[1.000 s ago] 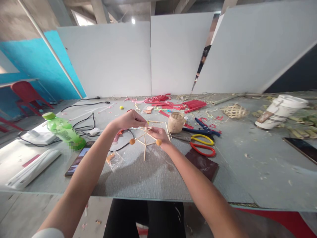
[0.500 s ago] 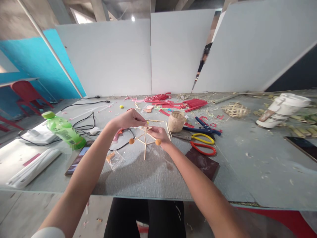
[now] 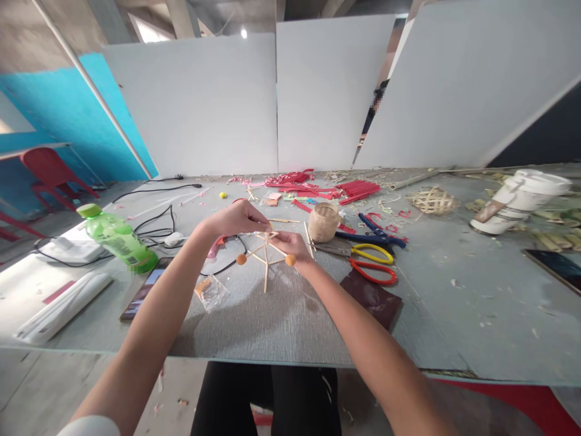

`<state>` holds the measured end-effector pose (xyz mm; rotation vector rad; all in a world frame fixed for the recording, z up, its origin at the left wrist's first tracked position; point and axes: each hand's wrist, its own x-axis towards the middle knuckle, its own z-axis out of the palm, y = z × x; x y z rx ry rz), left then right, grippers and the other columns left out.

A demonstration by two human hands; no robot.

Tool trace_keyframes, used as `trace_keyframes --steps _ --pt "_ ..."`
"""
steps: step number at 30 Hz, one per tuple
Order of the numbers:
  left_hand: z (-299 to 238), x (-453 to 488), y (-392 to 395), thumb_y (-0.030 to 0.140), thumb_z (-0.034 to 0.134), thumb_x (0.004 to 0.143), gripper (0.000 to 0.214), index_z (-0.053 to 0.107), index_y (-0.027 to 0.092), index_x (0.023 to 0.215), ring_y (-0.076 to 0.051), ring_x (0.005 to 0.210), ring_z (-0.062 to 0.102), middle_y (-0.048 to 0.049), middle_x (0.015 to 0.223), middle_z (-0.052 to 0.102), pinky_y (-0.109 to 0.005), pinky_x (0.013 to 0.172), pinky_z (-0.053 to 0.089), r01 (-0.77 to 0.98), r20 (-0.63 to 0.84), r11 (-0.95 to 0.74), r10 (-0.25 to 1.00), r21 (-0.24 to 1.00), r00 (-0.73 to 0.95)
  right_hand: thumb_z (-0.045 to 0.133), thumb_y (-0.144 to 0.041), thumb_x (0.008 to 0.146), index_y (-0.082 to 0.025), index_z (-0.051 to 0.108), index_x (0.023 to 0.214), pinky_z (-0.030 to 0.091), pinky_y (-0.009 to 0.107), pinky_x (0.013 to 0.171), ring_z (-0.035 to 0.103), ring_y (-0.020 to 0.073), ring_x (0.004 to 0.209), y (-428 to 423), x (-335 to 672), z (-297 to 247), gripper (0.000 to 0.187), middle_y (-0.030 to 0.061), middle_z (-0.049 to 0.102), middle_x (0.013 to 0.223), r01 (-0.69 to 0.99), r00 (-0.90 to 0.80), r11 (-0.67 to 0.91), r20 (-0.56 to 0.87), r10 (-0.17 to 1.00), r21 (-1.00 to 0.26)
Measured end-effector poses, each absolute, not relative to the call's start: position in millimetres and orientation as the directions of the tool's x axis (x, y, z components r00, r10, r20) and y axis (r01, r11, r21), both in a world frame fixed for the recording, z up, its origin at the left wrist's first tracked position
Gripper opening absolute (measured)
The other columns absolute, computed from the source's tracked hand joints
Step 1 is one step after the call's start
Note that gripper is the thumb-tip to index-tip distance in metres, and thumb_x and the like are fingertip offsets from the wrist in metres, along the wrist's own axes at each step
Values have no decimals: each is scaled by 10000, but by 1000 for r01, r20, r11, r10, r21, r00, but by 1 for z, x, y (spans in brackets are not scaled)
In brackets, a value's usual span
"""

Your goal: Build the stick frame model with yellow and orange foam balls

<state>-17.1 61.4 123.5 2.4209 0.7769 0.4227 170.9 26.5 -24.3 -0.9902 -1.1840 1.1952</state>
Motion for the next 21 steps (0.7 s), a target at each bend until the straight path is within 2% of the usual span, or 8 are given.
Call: trace_keyframes --steps 11,21 --pt "120 -17 66 337 670 841 254 837 146 853 -77 538 265 34 557 481 -263 524 225 424 130 -703 587 571 799 869 -491 703 -232 849 969 473 430 1019 706 298 1084 27 171 -27 372 47 819 1024 -129 -40 142 148 988 -981" --pt "122 -15 64 341 685 832 244 840 153 824 -75 528 260 30 548 476 -270 512 214 463 107 -700 605 543 789 878 -533 674 -238 848 965 476 458 1018 711 307 1063 28 171 -27 416 52 820 1020 -112 -36 130 135 990 -985"
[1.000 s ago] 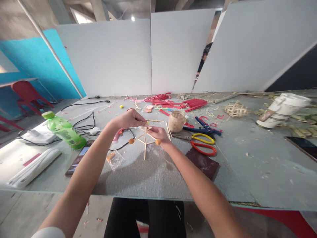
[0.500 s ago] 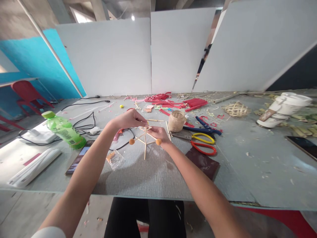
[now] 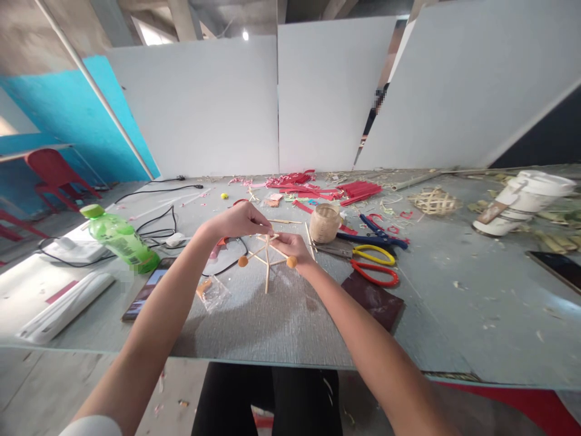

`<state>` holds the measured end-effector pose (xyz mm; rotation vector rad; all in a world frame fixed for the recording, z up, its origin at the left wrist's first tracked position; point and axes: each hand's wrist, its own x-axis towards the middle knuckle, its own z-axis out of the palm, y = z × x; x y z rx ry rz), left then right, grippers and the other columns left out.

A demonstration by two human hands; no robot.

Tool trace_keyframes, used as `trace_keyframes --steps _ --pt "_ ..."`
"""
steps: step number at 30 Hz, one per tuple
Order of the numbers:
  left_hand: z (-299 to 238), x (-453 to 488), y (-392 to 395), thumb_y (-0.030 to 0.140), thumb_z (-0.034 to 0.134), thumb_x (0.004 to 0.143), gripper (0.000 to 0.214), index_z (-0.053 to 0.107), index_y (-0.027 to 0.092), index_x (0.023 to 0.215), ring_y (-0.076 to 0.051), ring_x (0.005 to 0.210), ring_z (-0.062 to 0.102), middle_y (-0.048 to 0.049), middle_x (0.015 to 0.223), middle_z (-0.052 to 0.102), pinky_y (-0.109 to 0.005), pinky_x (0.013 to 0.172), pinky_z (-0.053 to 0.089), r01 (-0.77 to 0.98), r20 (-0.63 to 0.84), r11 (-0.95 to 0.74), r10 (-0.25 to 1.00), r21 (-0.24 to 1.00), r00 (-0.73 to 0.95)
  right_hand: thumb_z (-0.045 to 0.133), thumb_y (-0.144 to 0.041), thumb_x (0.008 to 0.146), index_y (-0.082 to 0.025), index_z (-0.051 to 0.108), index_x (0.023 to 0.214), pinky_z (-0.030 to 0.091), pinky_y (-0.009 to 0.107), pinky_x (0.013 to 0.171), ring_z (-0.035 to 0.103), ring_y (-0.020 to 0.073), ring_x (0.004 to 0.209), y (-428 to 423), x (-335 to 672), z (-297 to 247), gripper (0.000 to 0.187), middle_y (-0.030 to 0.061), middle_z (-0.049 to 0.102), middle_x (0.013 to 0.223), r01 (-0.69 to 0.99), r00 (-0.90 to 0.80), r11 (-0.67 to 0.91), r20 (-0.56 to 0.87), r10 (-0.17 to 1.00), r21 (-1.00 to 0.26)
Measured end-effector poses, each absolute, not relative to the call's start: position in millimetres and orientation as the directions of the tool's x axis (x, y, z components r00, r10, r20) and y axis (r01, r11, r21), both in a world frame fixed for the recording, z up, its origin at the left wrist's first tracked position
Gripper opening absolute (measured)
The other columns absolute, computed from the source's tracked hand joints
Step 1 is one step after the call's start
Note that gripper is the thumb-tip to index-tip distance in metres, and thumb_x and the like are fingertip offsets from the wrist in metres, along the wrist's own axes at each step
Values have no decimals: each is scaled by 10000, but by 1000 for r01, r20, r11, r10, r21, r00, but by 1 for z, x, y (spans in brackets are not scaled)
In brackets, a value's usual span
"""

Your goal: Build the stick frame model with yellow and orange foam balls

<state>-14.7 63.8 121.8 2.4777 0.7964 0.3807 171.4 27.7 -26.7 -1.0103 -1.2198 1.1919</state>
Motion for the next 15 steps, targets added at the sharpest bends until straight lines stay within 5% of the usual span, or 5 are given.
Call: trace_keyframes --steps 15 --pt "123 -15 63 348 698 834 246 842 148 840 -75 521 264 29 536 478 -284 516 213 465 100 -690 610 555 786 891 -536 661 -247 839 971 488 447 1021 717 296 1066 28 170 -26 426 50 817 1051 -130 -27 113 118 993 -985"
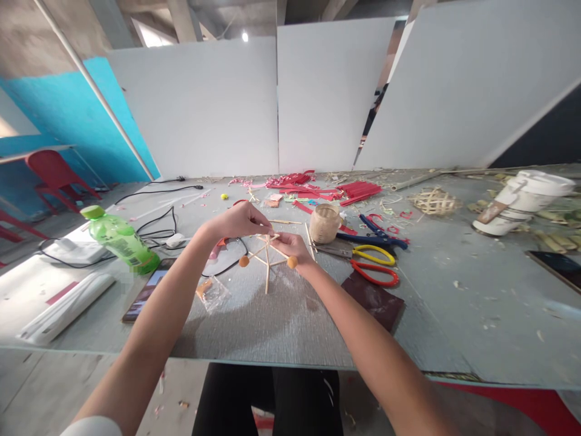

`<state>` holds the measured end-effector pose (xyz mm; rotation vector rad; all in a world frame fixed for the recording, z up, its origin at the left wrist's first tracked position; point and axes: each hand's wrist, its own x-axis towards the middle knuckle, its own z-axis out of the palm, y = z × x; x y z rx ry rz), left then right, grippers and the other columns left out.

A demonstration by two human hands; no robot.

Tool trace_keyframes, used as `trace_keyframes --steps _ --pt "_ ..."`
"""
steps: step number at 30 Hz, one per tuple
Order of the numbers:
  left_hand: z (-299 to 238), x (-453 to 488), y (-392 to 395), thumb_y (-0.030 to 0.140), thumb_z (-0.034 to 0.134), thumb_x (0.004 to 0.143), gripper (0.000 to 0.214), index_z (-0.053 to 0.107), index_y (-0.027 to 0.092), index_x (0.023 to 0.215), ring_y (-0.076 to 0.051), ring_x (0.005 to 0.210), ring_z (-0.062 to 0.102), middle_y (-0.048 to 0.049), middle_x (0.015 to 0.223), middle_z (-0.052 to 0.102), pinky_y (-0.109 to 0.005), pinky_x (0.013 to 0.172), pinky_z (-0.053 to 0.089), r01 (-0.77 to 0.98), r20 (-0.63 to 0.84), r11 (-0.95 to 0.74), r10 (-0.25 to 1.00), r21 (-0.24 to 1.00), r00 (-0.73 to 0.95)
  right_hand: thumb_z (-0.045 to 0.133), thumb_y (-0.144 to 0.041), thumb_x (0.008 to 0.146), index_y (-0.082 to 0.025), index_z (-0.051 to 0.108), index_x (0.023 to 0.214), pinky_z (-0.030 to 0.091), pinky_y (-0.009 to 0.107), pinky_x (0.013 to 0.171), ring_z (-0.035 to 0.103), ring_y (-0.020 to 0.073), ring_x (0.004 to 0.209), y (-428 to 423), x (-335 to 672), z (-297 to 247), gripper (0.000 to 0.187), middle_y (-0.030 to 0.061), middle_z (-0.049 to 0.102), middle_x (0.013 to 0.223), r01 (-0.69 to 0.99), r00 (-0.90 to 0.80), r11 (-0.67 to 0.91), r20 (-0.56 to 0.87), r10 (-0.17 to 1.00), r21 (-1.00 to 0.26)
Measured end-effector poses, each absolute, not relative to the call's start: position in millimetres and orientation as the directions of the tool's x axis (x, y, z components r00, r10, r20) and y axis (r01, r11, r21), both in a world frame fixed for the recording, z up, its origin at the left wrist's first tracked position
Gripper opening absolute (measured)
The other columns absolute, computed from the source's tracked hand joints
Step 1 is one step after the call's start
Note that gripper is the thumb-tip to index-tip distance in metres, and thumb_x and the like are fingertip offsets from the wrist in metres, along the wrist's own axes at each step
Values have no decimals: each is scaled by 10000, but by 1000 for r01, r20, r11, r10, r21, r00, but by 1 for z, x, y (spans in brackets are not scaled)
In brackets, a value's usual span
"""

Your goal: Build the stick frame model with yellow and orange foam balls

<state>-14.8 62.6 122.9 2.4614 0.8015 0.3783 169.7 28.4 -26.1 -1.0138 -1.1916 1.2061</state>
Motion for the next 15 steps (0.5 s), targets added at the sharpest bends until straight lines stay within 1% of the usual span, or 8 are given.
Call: trace_keyframes --steps 5,10,12,15 --pt "122 -14 63 377 711 835 267 839 143 836 -75 514 266 21 540 480 -291 506 197 439 105 -689 595 577 797 880 -543 663 -249 833 959 516 423 924 713 294 1024 26 169 -23 420 51 813 1022 -111 -24 114 117 993 -987" --pt "121 -18 66 364 681 848 273 827 134 839 -79 520 265 20 561 463 -294 502 199 412 107 -657 600 631 793 846 -555 695 -225 829 986 496 365 800 681 252 935 23 171 -17 440 62 802 1014 -89 -41 121 125 991 -989" --pt "122 -21 69 372 683 846 274 822 136 838 -84 537 279 19 578 460 -291 505 203 403 106 -632 611 662 785 848 -556 689 -229 828 945 482 341 769 663 232 911 23 171 -15 415 61 797 1021 -96 -42 127 132 990 -987" --pt "124 -26 73 429 714 840 302 810 145 814 -91 565 298 19 595 447 -284 514 219 369 126 -613 613 698 780 850 -571 679 -246 819 887 462 314 715 643 208 853 23 171 -14 387 47 788 965 -117 -43 130 136 990 -985"
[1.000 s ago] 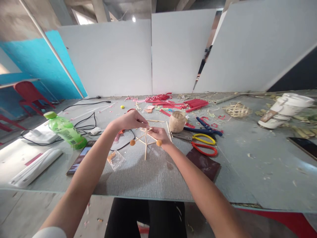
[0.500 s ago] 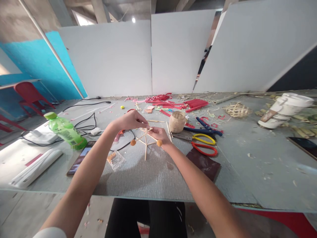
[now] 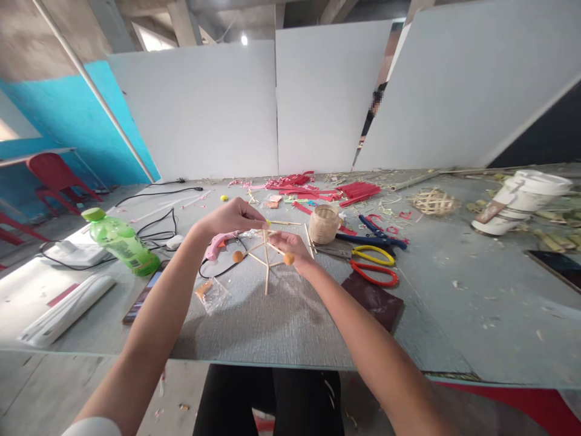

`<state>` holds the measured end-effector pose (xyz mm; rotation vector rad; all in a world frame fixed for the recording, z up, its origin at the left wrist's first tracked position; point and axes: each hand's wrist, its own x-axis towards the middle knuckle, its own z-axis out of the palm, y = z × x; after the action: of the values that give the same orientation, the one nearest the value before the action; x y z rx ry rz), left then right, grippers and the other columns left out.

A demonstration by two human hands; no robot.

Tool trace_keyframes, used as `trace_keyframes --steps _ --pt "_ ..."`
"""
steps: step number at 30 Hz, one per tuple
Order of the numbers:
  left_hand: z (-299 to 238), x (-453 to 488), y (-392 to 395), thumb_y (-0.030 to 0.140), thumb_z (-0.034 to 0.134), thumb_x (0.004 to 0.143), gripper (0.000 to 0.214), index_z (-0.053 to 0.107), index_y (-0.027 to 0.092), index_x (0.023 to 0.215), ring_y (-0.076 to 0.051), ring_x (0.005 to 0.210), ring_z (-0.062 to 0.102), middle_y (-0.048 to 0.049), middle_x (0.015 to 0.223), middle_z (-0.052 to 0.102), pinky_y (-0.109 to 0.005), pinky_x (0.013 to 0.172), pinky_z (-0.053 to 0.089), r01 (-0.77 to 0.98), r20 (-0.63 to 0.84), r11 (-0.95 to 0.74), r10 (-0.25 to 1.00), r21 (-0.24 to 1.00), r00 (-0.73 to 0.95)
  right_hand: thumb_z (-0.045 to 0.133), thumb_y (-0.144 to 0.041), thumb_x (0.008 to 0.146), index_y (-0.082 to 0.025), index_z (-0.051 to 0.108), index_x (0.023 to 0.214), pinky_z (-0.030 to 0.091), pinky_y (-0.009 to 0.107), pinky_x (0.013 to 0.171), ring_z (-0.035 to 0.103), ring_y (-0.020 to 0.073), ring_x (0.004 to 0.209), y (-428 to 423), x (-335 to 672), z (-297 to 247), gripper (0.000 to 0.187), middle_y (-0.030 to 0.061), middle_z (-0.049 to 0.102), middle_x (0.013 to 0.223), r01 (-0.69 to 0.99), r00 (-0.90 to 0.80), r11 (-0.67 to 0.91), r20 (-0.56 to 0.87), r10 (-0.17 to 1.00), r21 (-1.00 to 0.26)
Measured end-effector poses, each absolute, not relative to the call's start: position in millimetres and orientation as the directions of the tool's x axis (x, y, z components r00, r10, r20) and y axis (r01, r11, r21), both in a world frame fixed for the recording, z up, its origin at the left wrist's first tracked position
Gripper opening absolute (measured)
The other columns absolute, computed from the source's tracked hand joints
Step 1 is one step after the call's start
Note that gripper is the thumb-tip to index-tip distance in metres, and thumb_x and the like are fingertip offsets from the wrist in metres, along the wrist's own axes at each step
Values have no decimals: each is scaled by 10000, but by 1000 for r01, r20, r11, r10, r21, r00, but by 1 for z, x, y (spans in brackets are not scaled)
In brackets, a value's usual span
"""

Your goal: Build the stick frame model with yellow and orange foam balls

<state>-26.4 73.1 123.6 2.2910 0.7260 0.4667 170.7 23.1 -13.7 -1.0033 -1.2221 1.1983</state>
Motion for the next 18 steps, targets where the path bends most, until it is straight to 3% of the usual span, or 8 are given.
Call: trace_keyframes --steps 6,18 --pt "124 -33 79 467 718 853 336 813 146 831 -93 571 285 22 605 414 -282 507 212 330 143 -617 590 714 794 816 -591 731 -253 818 902 434 287 654 630 188 802 27 172 -19 379 37 785 954 -132 -16 130 133 991 -983" --pt "113 -33 91 432 723 834 294 808 151 812 -88 555 267 29 596 387 -278 507 194 375 112 -582 632 721 767 802 -540 738 -232 815 874 492 322 743 623 178 767 30 177 -22 337 49 787 909 -127 80 124 115 990 -984"
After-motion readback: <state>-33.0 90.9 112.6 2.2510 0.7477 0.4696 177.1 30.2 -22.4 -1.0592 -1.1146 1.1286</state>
